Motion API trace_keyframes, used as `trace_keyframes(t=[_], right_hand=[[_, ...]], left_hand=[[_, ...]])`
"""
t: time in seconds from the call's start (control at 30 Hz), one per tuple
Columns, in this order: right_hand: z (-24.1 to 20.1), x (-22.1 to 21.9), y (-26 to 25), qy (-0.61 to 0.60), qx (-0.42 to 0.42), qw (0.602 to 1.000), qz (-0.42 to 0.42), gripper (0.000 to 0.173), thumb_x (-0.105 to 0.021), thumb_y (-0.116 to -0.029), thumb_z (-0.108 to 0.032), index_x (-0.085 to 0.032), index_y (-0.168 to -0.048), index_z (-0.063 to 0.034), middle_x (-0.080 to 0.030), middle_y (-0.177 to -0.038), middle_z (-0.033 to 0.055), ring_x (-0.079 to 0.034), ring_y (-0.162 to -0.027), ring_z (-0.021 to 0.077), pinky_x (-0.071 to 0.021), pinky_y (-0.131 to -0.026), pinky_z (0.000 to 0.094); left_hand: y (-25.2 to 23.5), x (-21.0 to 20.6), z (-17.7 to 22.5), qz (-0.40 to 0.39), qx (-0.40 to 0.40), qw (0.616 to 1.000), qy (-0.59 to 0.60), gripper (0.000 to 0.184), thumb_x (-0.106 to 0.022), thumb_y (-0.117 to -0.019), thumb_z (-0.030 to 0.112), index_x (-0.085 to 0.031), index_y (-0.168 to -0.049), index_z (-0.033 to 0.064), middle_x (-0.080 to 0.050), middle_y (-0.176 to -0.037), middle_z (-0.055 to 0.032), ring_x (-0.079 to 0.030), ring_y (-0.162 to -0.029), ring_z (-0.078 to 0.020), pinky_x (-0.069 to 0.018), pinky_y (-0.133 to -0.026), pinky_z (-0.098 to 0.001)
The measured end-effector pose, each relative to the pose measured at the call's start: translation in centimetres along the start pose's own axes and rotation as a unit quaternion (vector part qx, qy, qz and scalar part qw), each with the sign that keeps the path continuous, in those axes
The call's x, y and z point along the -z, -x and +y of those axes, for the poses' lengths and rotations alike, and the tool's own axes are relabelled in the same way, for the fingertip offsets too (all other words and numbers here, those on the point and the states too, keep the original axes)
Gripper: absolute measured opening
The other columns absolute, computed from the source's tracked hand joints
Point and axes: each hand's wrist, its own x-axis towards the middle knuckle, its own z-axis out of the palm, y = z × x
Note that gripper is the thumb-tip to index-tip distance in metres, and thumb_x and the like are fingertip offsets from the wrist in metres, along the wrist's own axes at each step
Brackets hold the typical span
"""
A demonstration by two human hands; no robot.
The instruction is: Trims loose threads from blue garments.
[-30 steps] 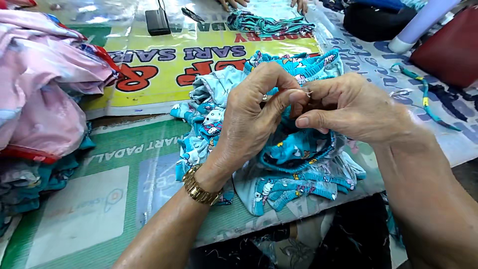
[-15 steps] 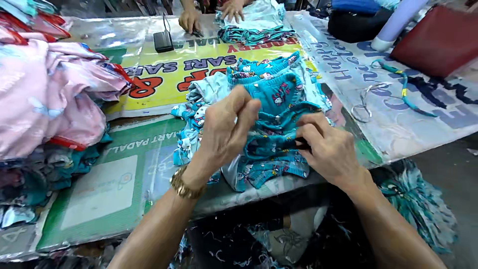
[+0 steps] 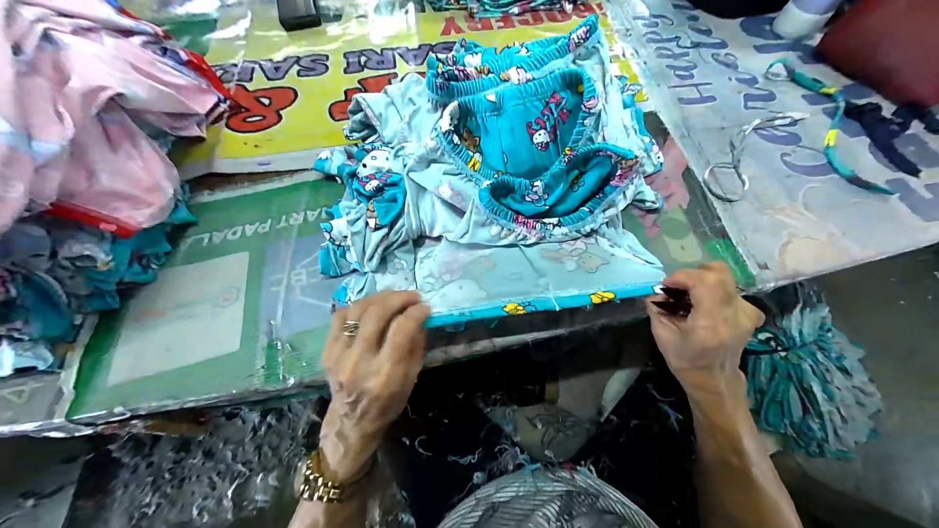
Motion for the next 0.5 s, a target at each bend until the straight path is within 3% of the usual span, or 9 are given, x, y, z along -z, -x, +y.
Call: trace_keyframes(t=[0.07,0.2,0.33,0.4,0.43,0.5], right_hand=[[0.7,0.2,0.2,0.01,-0.001,1.0,0.0,0.016,-0.07,-0.089,-0.013,-0.063,-0.091,0.0006,-0.065,-0.079,0.0189,-0.064,-0.061,0.0299,-0.0476,-0.051,0.0392],[1.2,0.3,0.4,0.018,0.015,1.0,-0.003,0.017,-0.067,-0.0917,-0.015,-0.065,-0.091,0.0009,-0.067,-0.078,0.0191,-0.064,-0.061,0.03,-0.0473,-0.05,0.0389],[0.9,1.2,-0.4,-0.055,0.031,0.998,0.003,0.017,-0.064,-0.096,-0.019,-0.063,-0.094,-0.0018,-0.07,-0.08,0.0167,-0.066,-0.065,0.0254,-0.049,-0.055,0.0345],[0.3,2.6,-3.7,-0.107,0.054,0.993,0.016,0.017,-0.063,-0.098,-0.021,-0.06,-0.099,-0.004,-0.069,-0.084,0.0146,-0.065,-0.07,0.0209,-0.051,-0.059,0.0301],[-0.1,3.3,-6.1,-0.118,0.072,0.99,0.021,0.016,-0.062,-0.0978,-0.019,-0.058,-0.101,-0.0044,-0.067,-0.085,0.0138,-0.063,-0.071,0.0198,-0.0502,-0.06,0.0294],[-1.3,3.5,-12.1,-0.121,0.113,0.986,0.028,0.014,-0.063,-0.095,-0.012,-0.061,-0.099,0.0015,-0.063,-0.08,0.0166,-0.059,-0.063,0.0231,-0.0456,-0.052,0.0338]], left_hand=[[0.4,0.7,-0.8,0.018,0.019,0.999,-0.04,0.011,-0.057,-0.1008,0.014,-0.065,-0.104,0.0058,-0.069,-0.111,-0.0181,-0.065,-0.104,-0.0335,-0.05,-0.089,-0.0445],[0.7,1.1,-1.3,0.036,0.026,0.997,-0.069,0.011,-0.06,-0.0997,0.016,-0.058,-0.107,0.0081,-0.067,-0.116,-0.0157,-0.062,-0.106,-0.0304,-0.0463,-0.092,-0.041],[-0.1,1.8,-0.8,0.041,0.039,0.998,-0.023,0.016,-0.063,-0.0972,0.02,-0.056,-0.104,0.0087,-0.065,-0.107,-0.014,-0.063,-0.102,-0.0263,-0.0498,-0.088,-0.0339],[-3.3,3.0,-0.7,0.047,0.036,0.998,0.02,0.017,-0.065,-0.0955,0.019,-0.055,-0.104,0.0075,-0.063,-0.107,-0.0133,-0.062,-0.104,-0.0218,-0.0511,-0.089,-0.0299],[-5.6,3.7,-0.7,0.043,0.024,0.998,0.035,0.018,-0.066,-0.0961,0.018,-0.055,-0.105,0.0061,-0.063,-0.109,-0.0143,-0.062,-0.106,-0.0223,-0.0517,-0.09,-0.0316],[-11.3,4.7,-0.7,0.017,0.005,0.998,0.053,0.019,-0.062,-0.0966,0.014,-0.057,-0.107,-0.0012,-0.064,-0.111,-0.0216,-0.062,-0.107,-0.031,-0.0509,-0.091,-0.0423]])
